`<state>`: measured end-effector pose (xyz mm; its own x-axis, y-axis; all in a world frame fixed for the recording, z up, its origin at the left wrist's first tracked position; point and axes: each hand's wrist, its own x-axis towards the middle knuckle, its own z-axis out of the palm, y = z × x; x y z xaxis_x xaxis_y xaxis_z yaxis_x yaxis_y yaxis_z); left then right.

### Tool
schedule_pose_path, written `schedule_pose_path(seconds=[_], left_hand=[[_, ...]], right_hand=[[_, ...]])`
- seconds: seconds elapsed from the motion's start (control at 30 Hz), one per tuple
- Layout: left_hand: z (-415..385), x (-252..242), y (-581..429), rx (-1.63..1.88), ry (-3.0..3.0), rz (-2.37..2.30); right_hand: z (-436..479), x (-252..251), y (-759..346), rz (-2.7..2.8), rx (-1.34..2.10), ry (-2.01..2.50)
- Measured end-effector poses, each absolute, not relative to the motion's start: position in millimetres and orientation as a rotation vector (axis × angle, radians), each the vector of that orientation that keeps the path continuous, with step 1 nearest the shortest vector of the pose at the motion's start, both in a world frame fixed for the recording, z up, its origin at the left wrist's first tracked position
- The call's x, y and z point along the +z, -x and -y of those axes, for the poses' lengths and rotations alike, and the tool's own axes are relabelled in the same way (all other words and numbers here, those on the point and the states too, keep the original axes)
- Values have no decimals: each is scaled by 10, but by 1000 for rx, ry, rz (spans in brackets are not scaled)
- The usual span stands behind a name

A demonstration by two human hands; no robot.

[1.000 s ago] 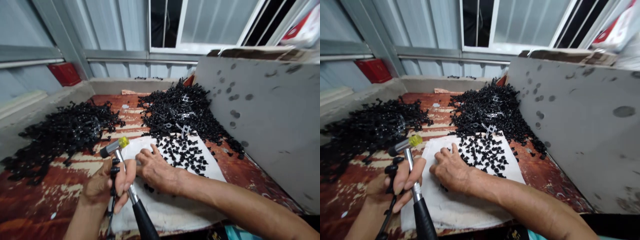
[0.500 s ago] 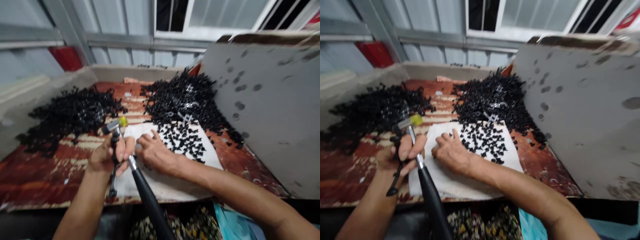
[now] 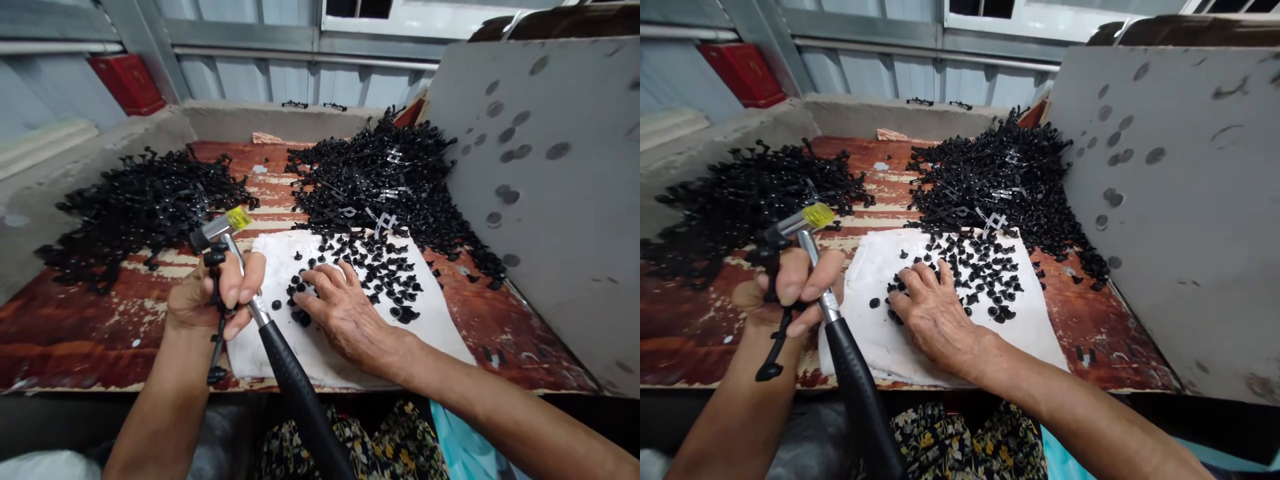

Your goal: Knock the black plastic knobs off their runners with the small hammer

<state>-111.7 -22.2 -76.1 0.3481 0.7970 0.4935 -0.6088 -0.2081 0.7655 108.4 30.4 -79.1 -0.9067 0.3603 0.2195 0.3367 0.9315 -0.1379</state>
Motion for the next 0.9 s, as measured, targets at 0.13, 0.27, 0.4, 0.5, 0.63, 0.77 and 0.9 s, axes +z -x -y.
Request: schedule_pose_path(seconds=[0.13, 0.27, 0.4, 0.5, 0.63, 0.77, 0.9], left_hand=[[225, -766, 1106, 1289, -1236, -190], [217, -782, 1119, 1298, -1272, -190], [211, -773, 1123, 1295, -1290, -184], [218, -762, 1117, 1297, -1285, -185], [222, -786, 1131, 1283, -1269, -184], [214, -815, 1159, 1264, -1279, -191], [208, -802, 1168, 1257, -1298, -196]], right_hand=[[-256, -797, -1052, 2847, 151, 477], [-189, -781, -1106, 2871, 309, 442], [-181, -809, -1160, 2797, 283, 522], [-167, -836, -1163, 2804, 287, 523], [-95, -825, -1190, 2860, 365, 476], [-47, -861, -1288, 2814, 365, 452], [-61, -990, -1385, 2680, 259, 552]])
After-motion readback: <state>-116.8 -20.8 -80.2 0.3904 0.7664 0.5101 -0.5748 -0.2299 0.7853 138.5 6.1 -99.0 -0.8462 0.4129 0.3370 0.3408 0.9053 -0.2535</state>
